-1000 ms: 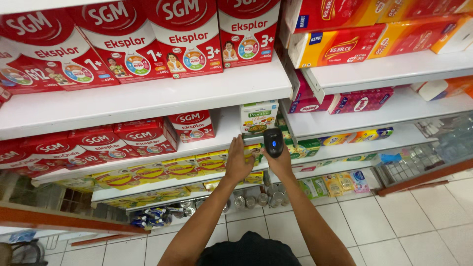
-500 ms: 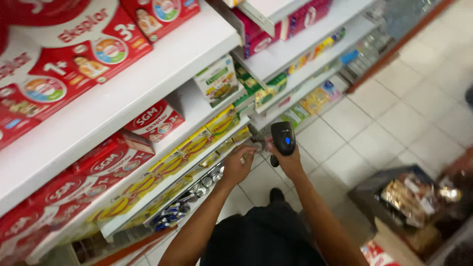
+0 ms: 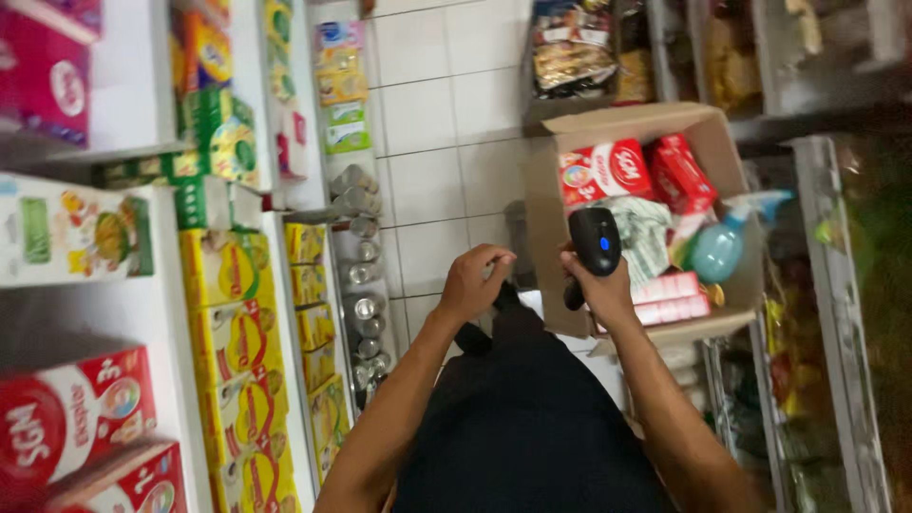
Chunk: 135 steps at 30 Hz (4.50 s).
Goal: The person uses a handheld scanner to scan barcodes on boxes of milk powder and places the boxes onto shelves in a convenience store.
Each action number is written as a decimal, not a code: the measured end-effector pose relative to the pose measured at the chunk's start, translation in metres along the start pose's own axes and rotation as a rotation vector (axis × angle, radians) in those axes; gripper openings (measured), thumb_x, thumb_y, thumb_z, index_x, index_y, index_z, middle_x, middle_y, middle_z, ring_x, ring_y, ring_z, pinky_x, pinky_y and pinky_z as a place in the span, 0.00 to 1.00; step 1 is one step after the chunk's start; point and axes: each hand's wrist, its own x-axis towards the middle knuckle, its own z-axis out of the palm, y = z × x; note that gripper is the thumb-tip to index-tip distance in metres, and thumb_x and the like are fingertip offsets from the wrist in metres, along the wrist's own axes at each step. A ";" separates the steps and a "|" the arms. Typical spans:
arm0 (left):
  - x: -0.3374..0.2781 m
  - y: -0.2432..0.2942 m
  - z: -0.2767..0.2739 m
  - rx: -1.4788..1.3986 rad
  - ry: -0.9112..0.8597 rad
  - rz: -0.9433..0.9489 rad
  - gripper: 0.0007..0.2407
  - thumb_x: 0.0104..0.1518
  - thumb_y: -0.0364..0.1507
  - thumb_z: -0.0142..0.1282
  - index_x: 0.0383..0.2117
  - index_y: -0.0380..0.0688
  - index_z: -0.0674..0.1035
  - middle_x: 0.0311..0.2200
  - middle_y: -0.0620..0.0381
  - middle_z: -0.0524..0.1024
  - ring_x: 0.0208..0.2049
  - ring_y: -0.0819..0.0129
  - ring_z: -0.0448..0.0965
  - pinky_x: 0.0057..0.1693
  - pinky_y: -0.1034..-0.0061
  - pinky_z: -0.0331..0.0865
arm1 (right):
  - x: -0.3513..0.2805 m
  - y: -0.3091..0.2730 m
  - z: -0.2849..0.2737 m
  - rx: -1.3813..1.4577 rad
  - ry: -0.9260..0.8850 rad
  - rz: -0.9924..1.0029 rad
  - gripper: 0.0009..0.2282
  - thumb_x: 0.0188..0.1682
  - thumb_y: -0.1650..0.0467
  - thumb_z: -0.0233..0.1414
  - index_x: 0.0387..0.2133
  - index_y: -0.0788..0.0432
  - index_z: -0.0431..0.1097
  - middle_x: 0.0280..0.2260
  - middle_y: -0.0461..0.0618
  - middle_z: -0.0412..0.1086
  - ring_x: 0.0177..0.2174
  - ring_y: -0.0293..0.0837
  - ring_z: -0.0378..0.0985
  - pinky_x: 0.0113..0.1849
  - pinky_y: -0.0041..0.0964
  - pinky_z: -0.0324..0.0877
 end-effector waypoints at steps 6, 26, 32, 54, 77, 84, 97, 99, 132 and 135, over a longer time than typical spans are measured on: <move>0.030 0.003 0.104 0.102 -0.233 0.187 0.08 0.59 0.28 0.56 0.43 0.43 0.80 0.41 0.50 0.80 0.44 0.52 0.81 0.50 0.64 0.73 | -0.022 0.053 -0.099 0.201 0.280 0.108 0.11 0.46 0.72 0.61 0.42 0.63 0.74 0.32 0.45 0.76 0.30 0.38 0.78 0.32 0.34 0.74; 0.091 -0.101 0.303 0.106 -0.447 -0.180 0.12 0.59 0.33 0.49 0.35 0.39 0.82 0.35 0.36 0.79 0.39 0.45 0.81 0.47 0.56 0.73 | 0.065 0.087 -0.182 0.123 -0.002 0.265 0.14 0.43 0.66 0.65 0.40 0.60 0.77 0.30 0.45 0.76 0.28 0.34 0.75 0.32 0.33 0.71; 0.109 -0.133 0.292 0.086 -0.340 -0.158 0.15 0.67 0.34 0.40 0.39 0.43 0.83 0.37 0.49 0.82 0.39 0.60 0.82 0.49 0.67 0.74 | 0.085 0.087 -0.182 0.126 -0.081 0.429 0.15 0.45 0.66 0.64 0.42 0.62 0.77 0.31 0.48 0.76 0.27 0.38 0.74 0.32 0.35 0.70; 0.164 -0.163 0.315 -0.794 0.245 -1.274 0.22 0.55 0.51 0.58 0.44 0.47 0.77 0.40 0.57 0.78 0.37 0.66 0.75 0.45 0.66 0.69 | 0.014 0.046 -0.160 -0.123 0.233 0.274 0.18 0.43 0.65 0.65 0.43 0.63 0.76 0.37 0.47 0.78 0.37 0.37 0.76 0.42 0.35 0.71; 0.192 -0.056 0.194 0.515 -0.525 -0.058 0.27 0.53 0.36 0.59 0.60 0.41 0.68 0.51 0.39 0.76 0.48 0.45 0.79 0.50 0.54 0.75 | 0.024 0.025 -0.151 -0.179 0.237 0.326 0.15 0.43 0.63 0.64 0.32 0.62 0.73 0.22 0.43 0.70 0.23 0.37 0.70 0.28 0.36 0.67; 0.169 0.002 0.152 -0.564 -0.240 -0.359 0.12 0.65 0.30 0.57 0.50 0.35 0.76 0.41 0.50 0.82 0.40 0.67 0.80 0.47 0.70 0.76 | 0.046 -0.002 -0.139 -0.128 0.305 0.082 0.15 0.46 0.66 0.65 0.41 0.62 0.75 0.33 0.44 0.76 0.33 0.37 0.76 0.37 0.34 0.72; 0.158 0.083 0.128 -0.991 -0.123 -0.431 0.32 0.62 0.31 0.53 0.71 0.47 0.49 0.61 0.44 0.65 0.56 0.62 0.75 0.55 0.67 0.77 | 0.048 -0.076 -0.152 0.680 0.071 0.050 0.27 0.46 0.75 0.59 0.61 0.59 0.62 0.53 0.51 0.69 0.51 0.45 0.74 0.53 0.44 0.71; 0.156 0.091 0.130 -1.001 -0.124 -0.394 0.33 0.63 0.31 0.53 0.72 0.47 0.49 0.62 0.44 0.64 0.57 0.62 0.75 0.56 0.66 0.77 | 0.044 -0.082 -0.156 0.689 0.050 0.013 0.27 0.47 0.75 0.60 0.62 0.60 0.62 0.54 0.52 0.69 0.52 0.45 0.74 0.54 0.43 0.71; -0.012 0.089 0.063 -1.278 0.390 -0.192 0.23 0.64 0.33 0.53 0.64 0.39 0.63 0.51 0.46 0.76 0.46 0.60 0.79 0.46 0.65 0.74 | -0.008 -0.073 -0.064 0.427 -0.316 -0.160 0.12 0.53 0.71 0.58 0.48 0.61 0.68 0.40 0.47 0.73 0.38 0.39 0.75 0.44 0.36 0.71; -0.023 0.072 0.033 -1.365 0.532 -0.257 0.20 0.64 0.38 0.52 0.57 0.41 0.69 0.45 0.51 0.80 0.39 0.63 0.83 0.40 0.68 0.75 | -0.034 -0.076 -0.042 -0.053 -0.364 -0.153 0.10 0.52 0.69 0.60 0.40 0.62 0.71 0.31 0.47 0.71 0.31 0.39 0.73 0.36 0.36 0.70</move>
